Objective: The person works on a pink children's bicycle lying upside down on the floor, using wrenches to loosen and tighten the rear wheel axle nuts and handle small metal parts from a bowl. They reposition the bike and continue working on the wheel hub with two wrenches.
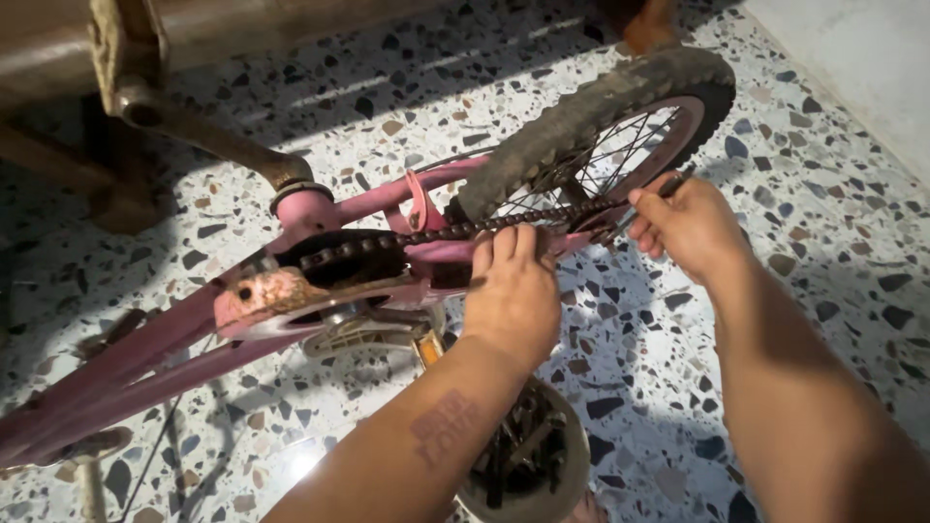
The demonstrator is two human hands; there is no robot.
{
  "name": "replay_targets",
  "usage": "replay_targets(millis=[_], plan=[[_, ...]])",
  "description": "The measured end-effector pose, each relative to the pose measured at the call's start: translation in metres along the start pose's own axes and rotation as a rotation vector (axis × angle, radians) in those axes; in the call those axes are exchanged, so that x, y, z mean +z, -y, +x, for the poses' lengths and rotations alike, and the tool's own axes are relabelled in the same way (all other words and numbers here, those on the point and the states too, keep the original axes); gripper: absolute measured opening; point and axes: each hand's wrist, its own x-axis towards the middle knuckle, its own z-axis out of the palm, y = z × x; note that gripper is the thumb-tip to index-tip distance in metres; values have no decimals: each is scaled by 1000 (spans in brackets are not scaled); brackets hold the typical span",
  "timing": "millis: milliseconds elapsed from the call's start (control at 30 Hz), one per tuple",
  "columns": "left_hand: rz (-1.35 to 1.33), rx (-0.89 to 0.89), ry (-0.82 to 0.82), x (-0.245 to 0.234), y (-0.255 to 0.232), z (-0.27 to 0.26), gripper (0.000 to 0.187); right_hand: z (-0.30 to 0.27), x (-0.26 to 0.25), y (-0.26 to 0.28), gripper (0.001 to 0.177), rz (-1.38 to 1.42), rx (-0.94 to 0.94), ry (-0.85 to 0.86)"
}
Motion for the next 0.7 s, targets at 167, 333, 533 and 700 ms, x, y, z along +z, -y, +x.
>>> replay_targets(millis=[167, 333, 533, 700], plan=[[-45, 52, -45, 16, -5, -2, 34, 2, -11, -22, 22, 89, 6, -6], [-63, 14, 2, 20, -5, 3, 32, -1, -16, -37, 17, 250, 31, -46], [72, 25, 109, 2, 16, 10, 42, 5, -5, -27, 19, 304, 0, -50], [58, 58, 69, -7, 19, 12, 45, 16, 4, -4, 21, 122, 31, -37]])
